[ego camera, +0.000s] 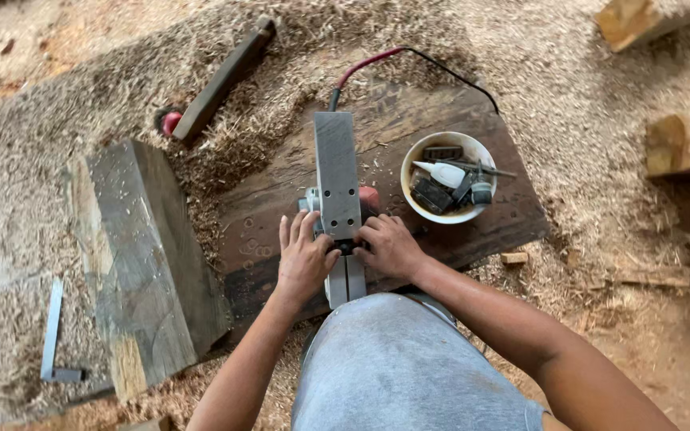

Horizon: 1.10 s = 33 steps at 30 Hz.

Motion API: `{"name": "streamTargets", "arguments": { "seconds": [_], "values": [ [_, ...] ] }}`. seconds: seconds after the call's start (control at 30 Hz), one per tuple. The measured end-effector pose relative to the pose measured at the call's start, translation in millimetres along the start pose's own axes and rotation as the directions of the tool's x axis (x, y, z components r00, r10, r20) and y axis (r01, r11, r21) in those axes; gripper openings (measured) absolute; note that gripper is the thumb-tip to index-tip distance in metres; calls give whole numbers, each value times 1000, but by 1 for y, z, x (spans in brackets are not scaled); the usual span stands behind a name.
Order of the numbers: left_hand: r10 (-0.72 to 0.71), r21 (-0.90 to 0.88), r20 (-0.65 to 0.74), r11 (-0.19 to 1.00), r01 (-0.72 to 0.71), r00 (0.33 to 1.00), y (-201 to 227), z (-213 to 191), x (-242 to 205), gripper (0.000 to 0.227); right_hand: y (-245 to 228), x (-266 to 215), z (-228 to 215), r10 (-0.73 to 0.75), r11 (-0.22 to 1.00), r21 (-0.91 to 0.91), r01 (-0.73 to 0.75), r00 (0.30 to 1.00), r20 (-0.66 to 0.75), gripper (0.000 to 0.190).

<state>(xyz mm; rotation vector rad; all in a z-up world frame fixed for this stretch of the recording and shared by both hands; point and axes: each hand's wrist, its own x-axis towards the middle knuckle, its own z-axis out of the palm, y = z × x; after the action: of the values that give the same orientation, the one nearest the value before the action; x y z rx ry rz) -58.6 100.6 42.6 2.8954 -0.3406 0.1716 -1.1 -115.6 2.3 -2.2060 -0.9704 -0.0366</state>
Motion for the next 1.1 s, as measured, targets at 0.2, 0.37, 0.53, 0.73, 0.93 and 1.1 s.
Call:
{"name": "streamTargets", "arguments": {
  "seconds": [0.2, 0.37, 0.53, 0.73, 0.93, 1.1],
  "values": [
    [-145, 3, -54, 989, 146, 988, 18, 3, -9, 20, 6, 0, -4, -125, 992, 5, 125, 990, 61, 19],
    [-234, -44, -92, 972, 230, 968, 24, 7, -8, 15, 17, 9, -8, -223, 975, 29, 221, 972, 69, 18],
    [-290, -135, -171, 954, 269, 942, 30, 12, -12, 19, 24, 14, -9, -245, 969, 22, 245, 968, 54, 19],
    [-360, -155, -212, 930, 332, 908, 35, 21, -15, 16, 24, 9, -12, -162, 987, 10, 163, 977, 140, 21],
    [-311, -260, -349, 939, 227, 884, 30, 31, -19, 21, 27, 19, -14, -229, 973, 48, 225, 967, 110, 18],
    [-369, -298, -306, 913, 280, 878, 27, 46, -8, 25, 37, 14, -16, -278, 958, 102, 267, 955, 108, 12]
  ]
}}
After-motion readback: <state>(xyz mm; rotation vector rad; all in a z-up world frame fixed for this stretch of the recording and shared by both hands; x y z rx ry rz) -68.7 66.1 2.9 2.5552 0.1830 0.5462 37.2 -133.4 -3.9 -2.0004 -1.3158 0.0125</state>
